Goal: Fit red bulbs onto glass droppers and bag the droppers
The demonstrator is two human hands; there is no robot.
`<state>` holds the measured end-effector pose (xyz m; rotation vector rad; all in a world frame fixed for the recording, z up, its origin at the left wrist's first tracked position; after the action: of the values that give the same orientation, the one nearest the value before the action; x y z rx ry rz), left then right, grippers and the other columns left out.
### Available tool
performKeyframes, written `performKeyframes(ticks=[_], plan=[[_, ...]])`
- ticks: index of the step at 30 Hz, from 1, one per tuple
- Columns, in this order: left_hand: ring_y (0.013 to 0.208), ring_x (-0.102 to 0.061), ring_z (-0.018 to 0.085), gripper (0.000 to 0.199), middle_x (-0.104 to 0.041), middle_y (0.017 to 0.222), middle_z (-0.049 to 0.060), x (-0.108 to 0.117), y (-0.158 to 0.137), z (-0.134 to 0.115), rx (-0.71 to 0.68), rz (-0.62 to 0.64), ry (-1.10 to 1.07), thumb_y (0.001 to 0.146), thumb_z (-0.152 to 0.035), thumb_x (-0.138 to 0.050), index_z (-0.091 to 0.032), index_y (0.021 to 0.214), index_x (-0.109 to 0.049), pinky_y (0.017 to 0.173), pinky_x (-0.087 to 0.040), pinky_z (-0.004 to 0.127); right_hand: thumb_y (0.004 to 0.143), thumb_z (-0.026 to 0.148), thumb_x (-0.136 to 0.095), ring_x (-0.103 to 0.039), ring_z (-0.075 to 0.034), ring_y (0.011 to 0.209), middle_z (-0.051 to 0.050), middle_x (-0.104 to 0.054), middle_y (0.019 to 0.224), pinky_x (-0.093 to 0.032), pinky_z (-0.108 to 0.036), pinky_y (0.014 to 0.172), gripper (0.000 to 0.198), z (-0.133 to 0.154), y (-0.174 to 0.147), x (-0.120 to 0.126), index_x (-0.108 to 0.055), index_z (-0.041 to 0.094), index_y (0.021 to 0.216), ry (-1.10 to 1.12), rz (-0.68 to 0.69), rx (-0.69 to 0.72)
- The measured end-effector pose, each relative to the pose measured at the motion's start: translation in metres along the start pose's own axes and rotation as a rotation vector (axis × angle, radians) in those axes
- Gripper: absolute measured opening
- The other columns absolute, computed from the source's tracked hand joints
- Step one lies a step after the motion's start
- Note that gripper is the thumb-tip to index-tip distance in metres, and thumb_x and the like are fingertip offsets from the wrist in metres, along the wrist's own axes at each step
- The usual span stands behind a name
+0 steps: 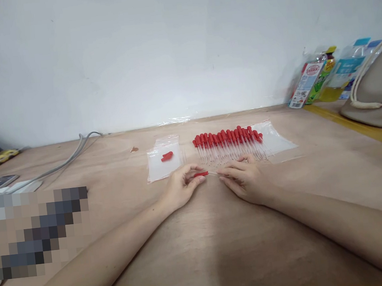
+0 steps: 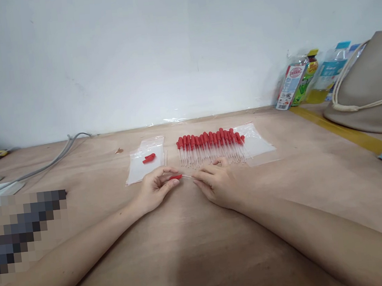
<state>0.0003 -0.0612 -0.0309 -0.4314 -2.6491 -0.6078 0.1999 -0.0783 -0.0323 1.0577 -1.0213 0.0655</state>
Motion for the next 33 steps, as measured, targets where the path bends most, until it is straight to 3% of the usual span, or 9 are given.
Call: performKeyframes(ticks=[2,5,14,25,33], plan=[[0.091,-0.06,0.017,0.018,-0.061,0.103,0.007,0.001,0.0,-0.004,-0.058,0.013,0.095,0.081,-0.028,-0.056,-0.019,0.095,-0.061,0.078,-0.05,0.03,0.086,0.025,-0.046,-0.058,-0.011,0.073,-0.001,-0.067,0.085,-0.032,-0.033,0.081,0.02,-0.002,0.0,-0.002,-0.063,0.023,0.095,0.033,0.004,0.011],[0.081,-0.061,0.016,0.018,-0.065,0.09,0.005,0.002,0.001,-0.008,-0.1,0.044,0.188,0.082,-0.03,-0.055,-0.018,0.09,-0.065,0.073,-0.05,0.029,0.086,0.025,-0.047,-0.058,-0.011,0.073,-0.001,-0.067,0.085,-0.032,-0.033,0.081,0.02,-0.004,0.001,-0.003,-0.063,0.024,0.098,0.092,0.008,0.027],[0.077,-0.062,0.015,0.014,-0.066,0.084,0.005,0.005,-0.001,-0.01,-0.163,0.099,0.206,0.082,-0.024,-0.055,-0.018,0.086,-0.066,0.071,-0.049,0.027,0.087,0.024,-0.047,-0.058,-0.011,0.07,-0.002,-0.067,0.08,-0.032,-0.031,0.073,0.02,-0.004,0.011,-0.005,-0.066,0.023,0.091,0.174,0.052,0.049],[0.071,-0.058,0.015,0.017,-0.064,0.078,0.004,0.003,-0.002,-0.01,-0.13,0.12,0.366,0.083,-0.028,-0.053,-0.018,0.086,-0.066,0.068,-0.047,0.028,0.086,0.021,-0.042,-0.048,-0.01,0.06,-0.001,-0.062,0.072,-0.026,-0.03,0.067,0.024,0.007,0.016,-0.001,-0.066,0.021,0.087,-0.045,0.103,0.082],[0.073,-0.057,0.015,0.014,-0.062,0.079,0.004,0.003,-0.003,-0.009,-0.181,0.108,0.373,0.081,-0.028,-0.055,-0.017,0.085,-0.063,0.067,-0.046,0.027,0.086,0.021,-0.04,-0.046,-0.01,0.058,-0.001,-0.061,0.066,-0.021,-0.03,0.067,0.025,0.009,0.021,-0.013,-0.064,0.017,0.079,-0.022,0.137,0.074]])
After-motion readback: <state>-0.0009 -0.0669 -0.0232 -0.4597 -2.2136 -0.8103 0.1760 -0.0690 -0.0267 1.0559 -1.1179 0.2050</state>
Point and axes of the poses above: each hand's wrist, its own y-axis towards the middle knuckle, its own x-axis out of the back of the hand, z = x × y, the point moved 2 cm from there along y, towards the middle knuckle
